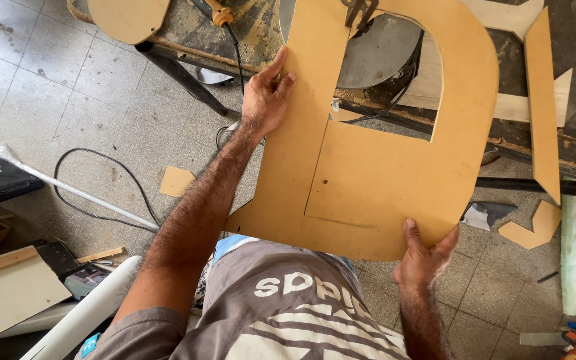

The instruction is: The person uses a bandsaw to cut a curved shape out of a large sheet of MDF, following a pre-drawn line. After cutting, the person removes the cutout piece and places it on the remaining sheet to check the fit.

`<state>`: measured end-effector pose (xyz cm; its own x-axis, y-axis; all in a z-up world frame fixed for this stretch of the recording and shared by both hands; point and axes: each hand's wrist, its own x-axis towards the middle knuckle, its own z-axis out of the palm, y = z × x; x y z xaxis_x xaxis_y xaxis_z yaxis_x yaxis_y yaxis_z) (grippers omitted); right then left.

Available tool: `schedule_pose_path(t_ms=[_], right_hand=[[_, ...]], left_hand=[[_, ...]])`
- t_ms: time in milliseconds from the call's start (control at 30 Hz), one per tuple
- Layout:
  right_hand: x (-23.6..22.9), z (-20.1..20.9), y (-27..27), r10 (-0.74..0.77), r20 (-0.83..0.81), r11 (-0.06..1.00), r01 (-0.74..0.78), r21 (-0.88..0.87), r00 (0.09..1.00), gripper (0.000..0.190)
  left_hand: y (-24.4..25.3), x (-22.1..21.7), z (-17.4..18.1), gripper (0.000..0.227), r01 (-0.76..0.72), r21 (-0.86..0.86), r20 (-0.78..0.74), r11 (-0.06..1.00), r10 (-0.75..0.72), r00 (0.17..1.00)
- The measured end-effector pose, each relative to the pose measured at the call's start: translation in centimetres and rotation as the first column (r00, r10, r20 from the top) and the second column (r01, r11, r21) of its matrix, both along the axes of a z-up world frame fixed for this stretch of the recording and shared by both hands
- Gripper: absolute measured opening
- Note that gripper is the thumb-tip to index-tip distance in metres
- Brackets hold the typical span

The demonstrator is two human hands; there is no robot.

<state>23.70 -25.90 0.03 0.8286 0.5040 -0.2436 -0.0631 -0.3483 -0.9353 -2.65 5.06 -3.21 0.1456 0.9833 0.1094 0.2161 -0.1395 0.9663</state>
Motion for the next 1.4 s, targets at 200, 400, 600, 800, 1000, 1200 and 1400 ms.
schedule_pose_path(t_ms=[200, 400, 600, 800, 1000, 1200, 1400], right_hand=[[-1.0, 0.9, 0.3, -0.011, -0.022, 0.997, 0.009, -0.075, 1.000, 0.107], [-1.0, -0.1, -0.1, 0.010, -0.022, 0.999, -0.009, 0.050, 1.000, 0.104], [-1.1, 0.9, 0.3, -0.012, -0.023, 0.999, 0.012, -0.032, 1.000, 0.103], [-0.5, -0.7, -0.1, 0.015, -0.014, 0.996, -0.013, 0.094, 1.000, 0.101], [-0.4, 0.4, 0.4, 0.019, -0.035, 0.998, -0.017, 0.064, 0.999, 0.101], [-0.1, 0.6, 0.7, -0.002, -0.018, 1.000, 0.002, -0.002, 1.000, 0.101], [0.4, 0.2, 0.7, 0.009, 0.010, 1.000, -0.009, 0.007, 1.000, 0.102]], left_hand=[[0.2, -0.6, 0.7, 0.052, 0.018, 0.001, -0.074, 1.000, -0.018, 0.997], [0.9, -0.2, -1.0, 0.050, -0.001, 0.060, -0.012, 0.998, 0.002, 1.000], [3.3, 1.6, -8.2, 0.048, -0.127, 0.274, 0.378, 0.953, 0.014, 0.926], [0.8, -0.4, -0.3, 0.051, 0.012, 0.026, 0.018, 1.000, -0.013, 1.000], [0.7, -0.4, 0.3, 0.053, 0.006, -0.023, -0.055, 1.000, -0.007, 0.998], [2.6, 1.3, -6.2, 0.051, -0.043, 0.139, 0.291, 0.989, 0.001, 0.957], [0.7, 0.2, 0.3, 0.051, -0.025, 0.011, -0.040, 1.000, 0.026, 0.999]])
